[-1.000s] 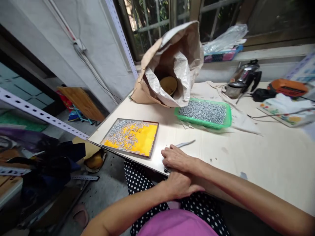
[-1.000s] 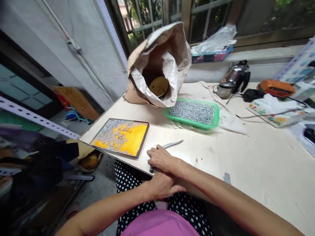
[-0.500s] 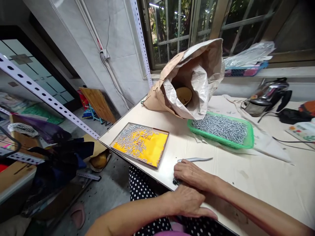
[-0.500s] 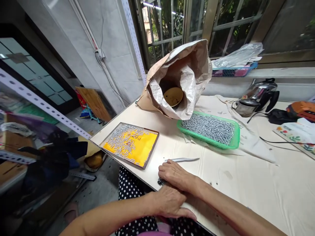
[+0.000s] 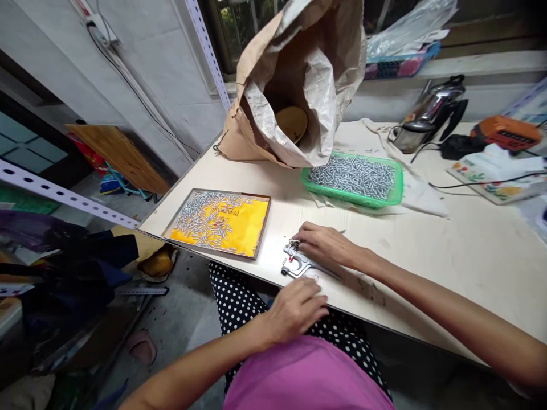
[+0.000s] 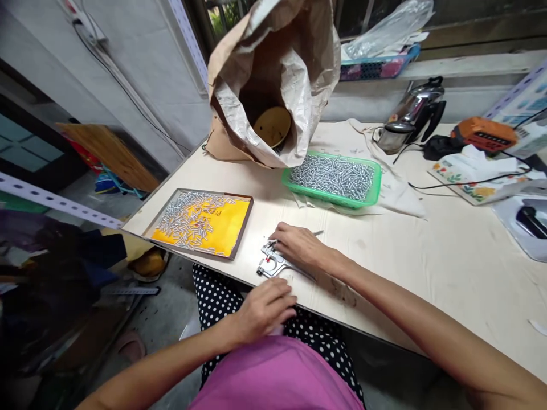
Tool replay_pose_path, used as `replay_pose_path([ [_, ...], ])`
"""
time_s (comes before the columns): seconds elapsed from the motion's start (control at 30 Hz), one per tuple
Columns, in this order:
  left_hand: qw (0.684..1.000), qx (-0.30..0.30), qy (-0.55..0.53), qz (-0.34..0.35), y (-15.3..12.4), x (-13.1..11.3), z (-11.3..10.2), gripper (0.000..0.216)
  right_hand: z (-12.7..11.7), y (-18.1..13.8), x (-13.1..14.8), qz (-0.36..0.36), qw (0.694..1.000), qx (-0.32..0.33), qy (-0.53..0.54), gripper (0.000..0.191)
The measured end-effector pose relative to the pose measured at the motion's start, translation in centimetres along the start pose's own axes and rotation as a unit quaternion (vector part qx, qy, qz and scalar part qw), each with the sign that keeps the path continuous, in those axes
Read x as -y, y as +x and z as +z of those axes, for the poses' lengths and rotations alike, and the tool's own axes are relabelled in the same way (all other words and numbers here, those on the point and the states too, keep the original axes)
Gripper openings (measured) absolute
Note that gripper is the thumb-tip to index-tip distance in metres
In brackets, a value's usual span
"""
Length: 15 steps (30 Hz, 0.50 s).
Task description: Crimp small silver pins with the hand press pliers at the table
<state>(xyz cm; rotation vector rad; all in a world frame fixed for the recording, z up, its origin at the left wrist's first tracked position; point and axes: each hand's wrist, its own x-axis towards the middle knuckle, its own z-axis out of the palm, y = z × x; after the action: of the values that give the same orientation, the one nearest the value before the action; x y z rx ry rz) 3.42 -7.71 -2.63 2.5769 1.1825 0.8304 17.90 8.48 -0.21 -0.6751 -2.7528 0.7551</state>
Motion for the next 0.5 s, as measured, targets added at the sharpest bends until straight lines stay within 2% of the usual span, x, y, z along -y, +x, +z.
replay_pose_path([
  [0.1,0.987,-0.07,0.043,-0.142,-1.5,1.1,-2.1,0.015,0.0,-2.9,0.0,0.048,0.999,0.004,-0.016,0.025],
  [0.17,0.969,-0.068,0.079,-0.223,-1.6,2.6,-3.0,0.016,0.8,-4.5,0.3,0.066,0.998,0.011,-0.009,0.024],
  [0.23,0.955,-0.033,0.106,-0.275,-1.2,4.2,-3.4,0.014,2.0,-5.5,0.7,0.082,0.997,0.008,-0.005,0.024],
  [0.33,0.935,0.057,0.149,-0.318,0.0,5.6,-3.3,0.013,3.5,-6.2,1.3,0.099,0.995,-0.02,-0.014,0.025],
  [0.43,0.918,0.141,0.191,-0.319,0.5,5.9,-3.1,0.013,4.4,-6.3,1.9,0.109,0.992,-0.05,-0.033,0.02],
  [0.5,0.912,0.157,0.218,-0.31,0.9,6.1,-3.2,0.018,4.8,-6.3,2.1,0.113,0.99,-0.067,-0.056,0.017],
])
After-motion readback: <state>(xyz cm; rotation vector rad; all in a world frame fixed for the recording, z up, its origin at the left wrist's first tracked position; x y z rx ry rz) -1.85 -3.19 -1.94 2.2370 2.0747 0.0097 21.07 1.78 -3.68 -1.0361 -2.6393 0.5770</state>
